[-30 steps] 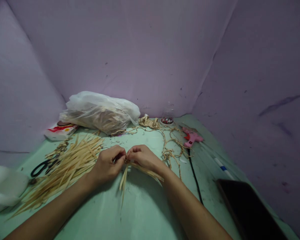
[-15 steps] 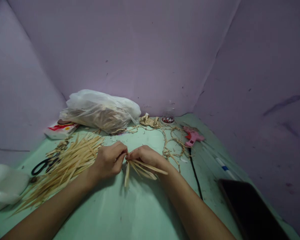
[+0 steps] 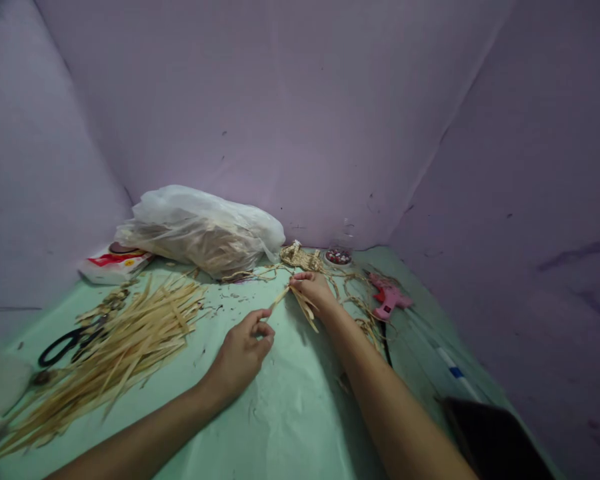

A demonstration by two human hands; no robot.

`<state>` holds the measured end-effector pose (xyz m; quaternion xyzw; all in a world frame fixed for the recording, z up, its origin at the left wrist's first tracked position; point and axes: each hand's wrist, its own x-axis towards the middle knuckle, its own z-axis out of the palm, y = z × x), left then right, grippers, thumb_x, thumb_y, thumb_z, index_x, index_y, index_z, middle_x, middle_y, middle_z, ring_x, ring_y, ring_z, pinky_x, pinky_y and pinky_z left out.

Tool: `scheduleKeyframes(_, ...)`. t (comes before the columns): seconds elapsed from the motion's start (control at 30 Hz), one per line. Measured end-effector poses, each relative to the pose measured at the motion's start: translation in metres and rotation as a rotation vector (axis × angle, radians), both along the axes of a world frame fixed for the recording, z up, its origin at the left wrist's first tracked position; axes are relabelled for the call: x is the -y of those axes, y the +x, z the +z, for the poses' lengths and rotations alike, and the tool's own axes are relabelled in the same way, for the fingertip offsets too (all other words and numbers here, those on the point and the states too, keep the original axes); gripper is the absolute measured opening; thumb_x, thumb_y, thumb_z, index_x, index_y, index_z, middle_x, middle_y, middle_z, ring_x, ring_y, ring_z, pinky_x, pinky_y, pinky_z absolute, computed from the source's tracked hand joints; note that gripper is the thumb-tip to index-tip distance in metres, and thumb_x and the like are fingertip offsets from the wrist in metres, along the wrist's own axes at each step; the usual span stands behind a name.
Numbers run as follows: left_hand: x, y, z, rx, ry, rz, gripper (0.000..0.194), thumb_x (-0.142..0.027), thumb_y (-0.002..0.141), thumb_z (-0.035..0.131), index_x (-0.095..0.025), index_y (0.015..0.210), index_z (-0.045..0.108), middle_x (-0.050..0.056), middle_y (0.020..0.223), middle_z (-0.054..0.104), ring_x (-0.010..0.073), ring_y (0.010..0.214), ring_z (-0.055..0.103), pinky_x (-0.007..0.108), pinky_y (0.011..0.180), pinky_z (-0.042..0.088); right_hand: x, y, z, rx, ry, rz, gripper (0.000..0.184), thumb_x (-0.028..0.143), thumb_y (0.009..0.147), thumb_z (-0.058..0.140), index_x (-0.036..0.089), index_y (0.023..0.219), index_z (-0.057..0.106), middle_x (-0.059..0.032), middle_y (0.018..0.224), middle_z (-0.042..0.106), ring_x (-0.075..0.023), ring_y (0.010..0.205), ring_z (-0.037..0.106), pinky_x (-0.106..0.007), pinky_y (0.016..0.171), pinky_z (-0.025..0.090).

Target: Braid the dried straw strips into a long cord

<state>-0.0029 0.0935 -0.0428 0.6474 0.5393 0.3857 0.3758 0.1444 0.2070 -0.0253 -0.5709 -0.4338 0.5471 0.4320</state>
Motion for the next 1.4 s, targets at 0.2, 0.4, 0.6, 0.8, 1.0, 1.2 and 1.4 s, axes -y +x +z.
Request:
scheduleKeyframes(0.2, 0.002, -0.001, 0.0, -0.047, 0.006, -0.007, 0.04, -0.01, 0.071, 0.043, -0.021, 0.109, 0.044, 0.0, 0.083, 0.059, 0.004, 0.044, 0.045, 0.016, 0.044, 0.035, -0.007, 0.0, -0.005, -0.032, -0.035, 0.026, 0.02, 0.019, 0.058, 0.06, 0.014, 0.076, 0.056, -0.0003, 0.052, 0.058, -0.0056, 0.035, 0.039, -0.017, 0.033, 0.024)
scheduleKeyframes(0.4, 0.001, 0.0, 0.002, 0.026, -0.058, 0.018, 0.037, -0.012, 0.069, 0.045, -0.022, 0.105, 0.049, -0.001, 0.079, 0.058, 0.0053, 0.046, 0.046, 0.018, 0.044, 0.035, -0.01, -0.001, -0.01, 0.146, 0.046, 0.063, 0.013, 0.022, 0.058, 0.057, 0.012, 0.066, 0.059, -0.0018, 0.046, 0.056, -0.0069, 0.034, 0.039, -0.019, 0.032, 0.025)
scheduleKeyframes(0.6, -0.016, -0.002, 0.003, 0.25, -0.309, 0.11, 0.022, -0.017, 0.07, 0.044, -0.018, 0.092, 0.05, -0.002, 0.07, 0.052, 0.004, 0.037, 0.04, 0.018, 0.036, 0.031, -0.016, -0.002, -0.016, 0.317, 0.13, 0.035, 0.017, 0.019, 0.061, 0.052, 0.012, 0.072, 0.063, -0.0004, 0.044, 0.054, -0.0073, 0.032, 0.038, -0.02, 0.032, 0.027)
scheduleKeyframes(0.8, -0.013, -0.002, -0.005, 0.203, -0.205, 0.079, 0.021, -0.018, 0.071, 0.045, -0.019, 0.091, 0.053, -0.002, 0.069, 0.054, 0.004, 0.041, 0.04, 0.017, 0.039, 0.031, -0.016, 0.0, -0.016, 0.385, 0.142, 0.049, 0.017, 0.017, 0.061, 0.054, 0.014, 0.073, 0.066, -0.001, 0.045, 0.056, -0.0098, 0.038, 0.044, -0.021, 0.038, 0.032)
scheduleKeyframes(1.0, -0.024, -0.003, 0.01, 0.298, -0.371, 0.132, 0.02, -0.015, 0.069, 0.046, -0.017, 0.088, 0.05, -0.003, 0.064, 0.053, 0.0035, 0.035, 0.038, 0.017, 0.034, 0.027, -0.013, 0.002, -0.011, 0.596, 0.035, 0.15, 0.034, 0.028, 0.063, 0.056, 0.014, 0.092, 0.065, 0.0031, 0.041, 0.048, -0.009, 0.037, 0.04, -0.021, 0.042, 0.03)
scheduleKeyframes(1.2, -0.09, -0.001, 0.037, 0.383, -0.572, 0.397, 0.019, -0.024, 0.077, 0.037, -0.013, 0.09, 0.045, 0.001, 0.062, 0.053, 0.0045, 0.035, 0.041, 0.017, 0.034, 0.024, -0.012, 0.003, -0.008, 0.947, 0.234, 0.141, 0.03, 0.033, 0.066, 0.052, 0.02, 0.088, 0.068, -0.001, 0.057, 0.057, -0.0121, 0.054, 0.048, -0.021, 0.051, 0.03)
scheduleKeyframes(1.4, -0.127, 0.027, 0.05, 0.101, -0.761, 0.117, 0.017, -0.026, 0.073, 0.05, -0.009, 0.075, 0.051, 0.003, 0.046, 0.051, 0.0088, 0.032, 0.044, 0.017, 0.032, 0.023, -0.018, 0.01, -0.015, 0.785, 0.241, 0.186, 0.028, 0.031, 0.066, 0.053, 0.015, 0.084, 0.068, -0.0008, 0.057, 0.057, -0.0105, 0.051, 0.047, -0.02, 0.049, 0.031)
